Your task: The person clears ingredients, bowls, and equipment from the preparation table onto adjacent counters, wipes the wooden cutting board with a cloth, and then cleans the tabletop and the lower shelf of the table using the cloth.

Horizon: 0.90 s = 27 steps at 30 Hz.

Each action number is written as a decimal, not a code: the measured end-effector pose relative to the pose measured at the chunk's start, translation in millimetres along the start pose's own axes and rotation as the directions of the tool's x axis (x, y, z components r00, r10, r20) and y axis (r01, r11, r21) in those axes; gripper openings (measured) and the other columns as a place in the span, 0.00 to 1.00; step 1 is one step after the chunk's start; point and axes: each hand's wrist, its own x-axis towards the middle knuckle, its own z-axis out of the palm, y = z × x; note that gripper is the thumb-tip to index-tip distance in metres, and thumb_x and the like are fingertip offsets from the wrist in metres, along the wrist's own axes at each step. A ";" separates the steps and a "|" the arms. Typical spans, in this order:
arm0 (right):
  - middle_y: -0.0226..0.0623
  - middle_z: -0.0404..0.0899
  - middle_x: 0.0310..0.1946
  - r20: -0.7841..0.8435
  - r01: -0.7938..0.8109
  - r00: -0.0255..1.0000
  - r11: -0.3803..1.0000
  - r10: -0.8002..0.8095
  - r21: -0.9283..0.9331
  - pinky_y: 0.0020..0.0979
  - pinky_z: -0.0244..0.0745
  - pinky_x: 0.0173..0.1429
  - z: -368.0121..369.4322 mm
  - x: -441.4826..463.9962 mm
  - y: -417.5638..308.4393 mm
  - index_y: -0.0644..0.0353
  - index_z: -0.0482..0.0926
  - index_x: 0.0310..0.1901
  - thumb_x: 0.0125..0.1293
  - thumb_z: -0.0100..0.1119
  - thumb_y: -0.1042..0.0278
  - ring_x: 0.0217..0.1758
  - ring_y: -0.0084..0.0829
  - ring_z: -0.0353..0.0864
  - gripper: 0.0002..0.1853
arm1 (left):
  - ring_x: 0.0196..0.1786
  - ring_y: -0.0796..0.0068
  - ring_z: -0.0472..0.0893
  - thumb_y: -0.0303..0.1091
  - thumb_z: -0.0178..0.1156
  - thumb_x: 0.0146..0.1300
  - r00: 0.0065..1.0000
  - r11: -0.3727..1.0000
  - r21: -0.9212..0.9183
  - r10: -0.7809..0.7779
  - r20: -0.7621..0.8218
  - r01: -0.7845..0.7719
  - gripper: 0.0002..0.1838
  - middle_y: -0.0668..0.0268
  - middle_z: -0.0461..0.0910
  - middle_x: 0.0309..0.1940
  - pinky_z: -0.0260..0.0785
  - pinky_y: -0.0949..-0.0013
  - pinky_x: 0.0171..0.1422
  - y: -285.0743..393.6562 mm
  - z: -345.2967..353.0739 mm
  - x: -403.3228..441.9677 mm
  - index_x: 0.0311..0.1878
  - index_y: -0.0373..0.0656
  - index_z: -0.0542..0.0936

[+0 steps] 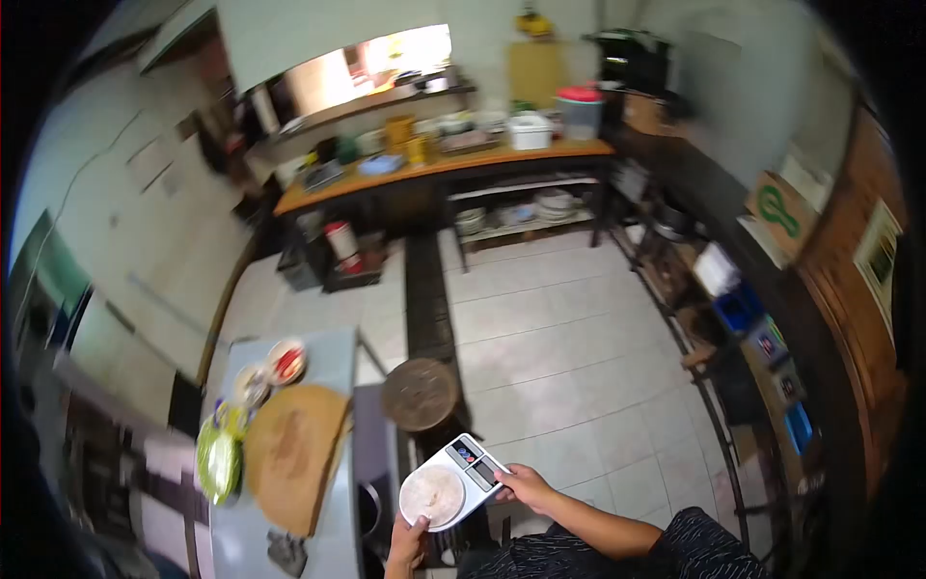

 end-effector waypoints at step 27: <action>0.36 0.81 0.29 -0.843 0.585 0.517 0.780 -0.148 0.221 0.24 0.70 0.26 -513.9 -239.6 -108.4 0.59 0.75 0.56 0.74 0.51 0.63 0.22 0.22 0.75 0.14 | 0.35 0.62 0.79 0.53 0.50 0.67 0.259 0.710 0.563 -0.501 0.826 -0.423 0.25 0.57 0.83 0.37 0.72 0.60 0.42 -223.8 769.0 304.1 0.48 0.40 0.82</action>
